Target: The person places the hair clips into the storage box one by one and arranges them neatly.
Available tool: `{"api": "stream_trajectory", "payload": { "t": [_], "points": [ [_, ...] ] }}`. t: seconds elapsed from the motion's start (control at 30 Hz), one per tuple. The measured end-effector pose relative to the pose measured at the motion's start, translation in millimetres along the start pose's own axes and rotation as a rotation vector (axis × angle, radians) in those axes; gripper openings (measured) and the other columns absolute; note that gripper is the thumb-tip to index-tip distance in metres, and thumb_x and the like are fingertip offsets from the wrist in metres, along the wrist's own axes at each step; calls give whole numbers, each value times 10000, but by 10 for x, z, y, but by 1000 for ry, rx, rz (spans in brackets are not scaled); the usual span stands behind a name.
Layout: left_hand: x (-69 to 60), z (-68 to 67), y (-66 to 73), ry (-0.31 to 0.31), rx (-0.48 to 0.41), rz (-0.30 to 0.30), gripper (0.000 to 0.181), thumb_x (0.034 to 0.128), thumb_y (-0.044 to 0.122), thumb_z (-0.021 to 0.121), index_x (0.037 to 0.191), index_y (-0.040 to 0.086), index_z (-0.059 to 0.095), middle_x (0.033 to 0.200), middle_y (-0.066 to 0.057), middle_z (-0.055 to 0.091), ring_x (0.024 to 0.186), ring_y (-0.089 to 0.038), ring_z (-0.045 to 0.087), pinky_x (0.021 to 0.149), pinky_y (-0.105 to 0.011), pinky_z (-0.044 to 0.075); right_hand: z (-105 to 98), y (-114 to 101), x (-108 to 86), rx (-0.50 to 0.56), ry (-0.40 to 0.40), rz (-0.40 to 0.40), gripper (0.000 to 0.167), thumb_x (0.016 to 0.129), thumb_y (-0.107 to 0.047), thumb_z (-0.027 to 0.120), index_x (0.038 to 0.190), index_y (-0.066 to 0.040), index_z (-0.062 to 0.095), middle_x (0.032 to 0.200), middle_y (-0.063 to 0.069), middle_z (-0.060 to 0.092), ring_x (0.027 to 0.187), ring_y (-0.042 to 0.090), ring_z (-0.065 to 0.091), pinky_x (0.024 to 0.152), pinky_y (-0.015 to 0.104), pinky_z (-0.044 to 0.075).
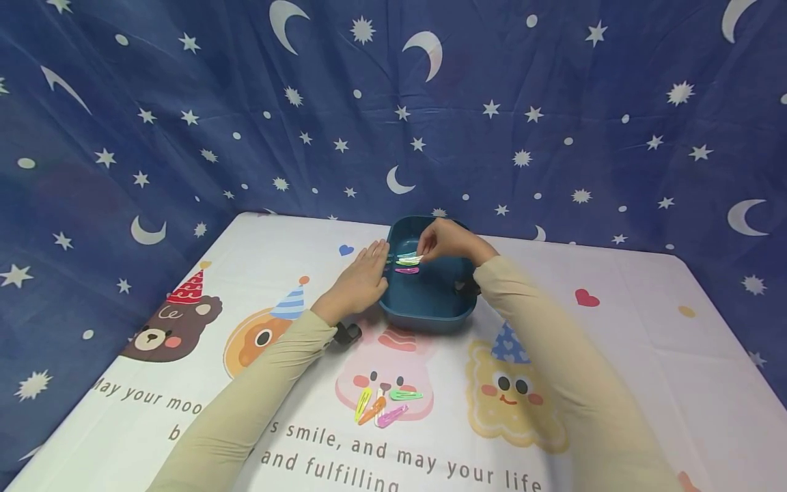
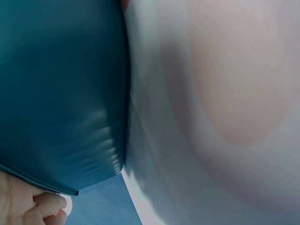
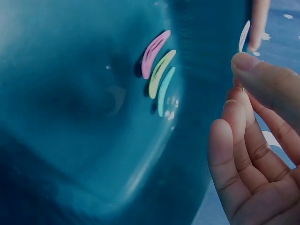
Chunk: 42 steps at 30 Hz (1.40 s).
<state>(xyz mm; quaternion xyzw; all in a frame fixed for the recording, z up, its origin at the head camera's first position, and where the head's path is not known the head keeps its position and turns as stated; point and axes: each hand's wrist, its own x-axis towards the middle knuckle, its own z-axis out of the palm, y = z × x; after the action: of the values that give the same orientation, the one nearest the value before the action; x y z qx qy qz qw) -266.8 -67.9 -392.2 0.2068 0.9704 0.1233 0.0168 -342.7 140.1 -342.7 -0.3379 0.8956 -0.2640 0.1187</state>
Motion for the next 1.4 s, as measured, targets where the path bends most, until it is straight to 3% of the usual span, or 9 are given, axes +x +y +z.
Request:
{"api": "stream_trajectory", "payload": {
  "t": [0.8,1.4],
  "points": [
    [-12,-4,-4,13,9,24,641,955,198,365,1490,-34,99,1582,-164,93,1479,-270,75,1213,-368,65,307,145,231,-4,-123,82,77,742,-28,748,814,-6,734,744,50,698,636,70,574,626,210,510],
    [2,0,1,7,9,16,637,959,191,367,1491,-34,98,1583,-160,97,1480,-255,62,1213,-362,57,381,138,238,-40,-132,152,74,736,-59,762,800,-30,736,689,9,675,604,67,548,589,189,475]
  ]
}}
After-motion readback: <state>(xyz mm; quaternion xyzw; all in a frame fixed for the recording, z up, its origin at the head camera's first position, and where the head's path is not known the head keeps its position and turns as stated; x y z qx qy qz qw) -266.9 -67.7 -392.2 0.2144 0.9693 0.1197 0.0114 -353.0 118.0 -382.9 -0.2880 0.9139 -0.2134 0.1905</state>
